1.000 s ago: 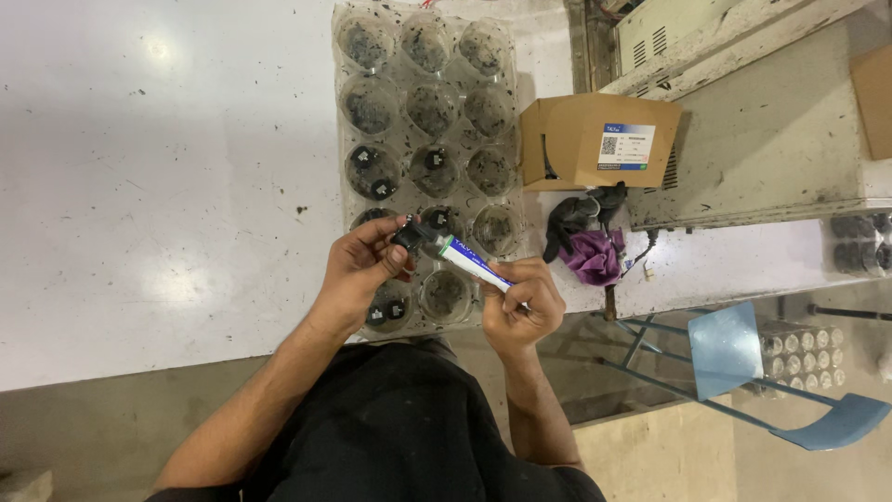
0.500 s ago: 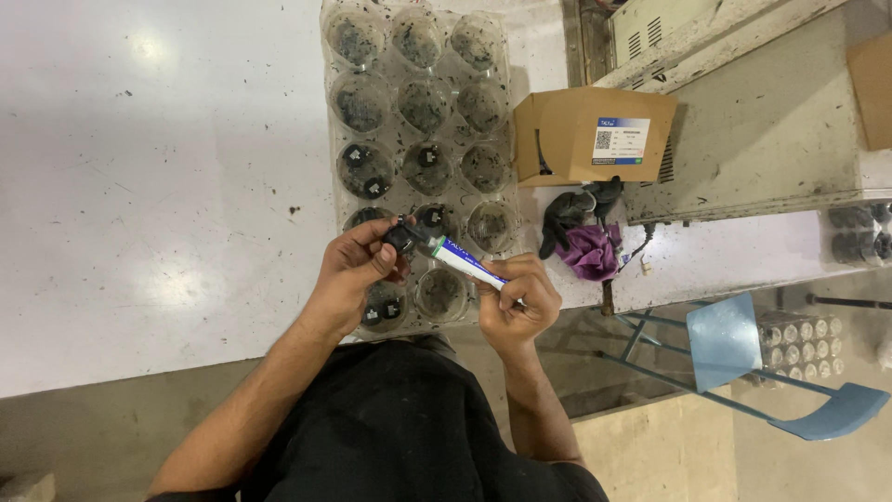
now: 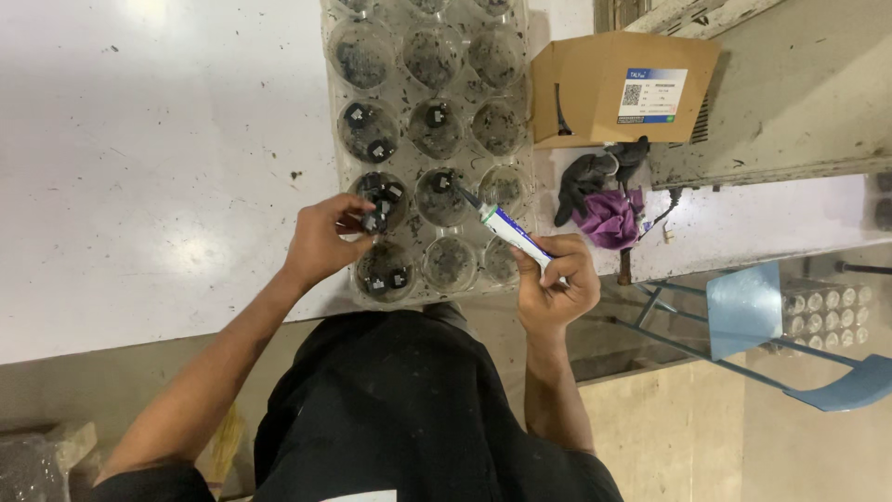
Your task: The person picks small black electrical components one at a time from a plastic tray and squeezes adhesive from a tube onto each one, then places the treated component back into the tray. The person repeats this gluing cycle across the tray and moves the adhesive tube between hands while working.
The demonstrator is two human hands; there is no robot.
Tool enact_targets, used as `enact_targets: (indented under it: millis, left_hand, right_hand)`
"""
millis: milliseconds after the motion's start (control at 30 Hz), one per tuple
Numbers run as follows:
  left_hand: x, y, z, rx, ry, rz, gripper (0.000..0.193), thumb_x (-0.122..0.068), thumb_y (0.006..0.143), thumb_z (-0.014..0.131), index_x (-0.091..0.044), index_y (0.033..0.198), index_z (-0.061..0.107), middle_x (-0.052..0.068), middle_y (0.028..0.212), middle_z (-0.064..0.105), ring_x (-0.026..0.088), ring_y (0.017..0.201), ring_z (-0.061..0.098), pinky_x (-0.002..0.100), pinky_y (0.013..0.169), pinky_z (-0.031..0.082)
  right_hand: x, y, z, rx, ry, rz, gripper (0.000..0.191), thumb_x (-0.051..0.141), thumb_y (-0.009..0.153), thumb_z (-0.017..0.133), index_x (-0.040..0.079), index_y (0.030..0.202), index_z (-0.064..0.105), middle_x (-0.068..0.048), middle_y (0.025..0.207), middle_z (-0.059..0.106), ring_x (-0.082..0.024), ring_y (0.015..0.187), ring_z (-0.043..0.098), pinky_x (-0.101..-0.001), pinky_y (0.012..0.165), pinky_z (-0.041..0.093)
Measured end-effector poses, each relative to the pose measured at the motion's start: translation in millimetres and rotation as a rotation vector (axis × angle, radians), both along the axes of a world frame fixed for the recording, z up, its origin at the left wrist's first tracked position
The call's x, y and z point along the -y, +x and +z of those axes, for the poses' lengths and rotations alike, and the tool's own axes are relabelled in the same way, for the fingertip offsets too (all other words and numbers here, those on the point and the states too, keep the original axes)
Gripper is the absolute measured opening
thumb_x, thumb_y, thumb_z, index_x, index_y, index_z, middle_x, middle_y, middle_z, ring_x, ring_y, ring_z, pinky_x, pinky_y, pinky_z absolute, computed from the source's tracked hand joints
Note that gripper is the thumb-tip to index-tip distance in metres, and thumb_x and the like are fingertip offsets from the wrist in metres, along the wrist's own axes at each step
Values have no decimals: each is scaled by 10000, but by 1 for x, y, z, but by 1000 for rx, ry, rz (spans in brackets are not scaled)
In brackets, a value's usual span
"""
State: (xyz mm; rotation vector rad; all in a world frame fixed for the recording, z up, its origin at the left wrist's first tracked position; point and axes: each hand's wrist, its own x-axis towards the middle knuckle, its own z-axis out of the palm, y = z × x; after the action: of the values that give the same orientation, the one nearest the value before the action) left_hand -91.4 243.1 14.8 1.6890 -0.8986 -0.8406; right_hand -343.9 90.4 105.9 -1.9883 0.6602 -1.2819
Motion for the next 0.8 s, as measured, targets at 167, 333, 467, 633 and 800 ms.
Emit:
enact_targets:
  millis: [167,333,467,633,800]
  left_hand:
    - [-5,-5,-26,716,61,-425,349,-157,740,791,-146,1087,754,89,970,665,302,919,670,437,752,562]
    - [-6,-9,-44,838,3,-522,373,-146,744,773,-141,1115,740,69,973,605,291,984,640,431,756,550]
    - [-10,-8,-41,799,66,-481,385,-179,750,804,-146,1128,739,79,976,610,292,999,642,437,788,546]
    - [1,-4,-22,620,170,-287,495,-243,703,847,-137,1172,725,87,966,692,281,855,687,415,719,553]
    - [38,-8,-19,481,297,127,412,-371,749,879,-92,947,650,50,804,730,278,725,716,430,626,543]
  right_hand:
    - [-5,-4,-9,19,58,-12,456,-37,897,835,82,791,408,-127,998,687,-168,898,649,-279,799,531]
    - [-6,-8,-13,20,44,-24,453,-37,885,840,84,788,415,-126,995,675,-164,897,631,-283,803,527]
    - [-5,-11,-14,7,62,-36,465,-38,886,845,85,782,409,-130,992,679,-153,895,632,-272,794,527]
    - [-6,-14,-13,28,83,-54,451,-36,886,837,85,782,415,-137,995,681,-158,905,652,-271,803,537]
    - [-9,-15,-14,31,98,-64,453,-36,890,836,86,784,413,-137,995,684,-159,911,647,-266,813,539]
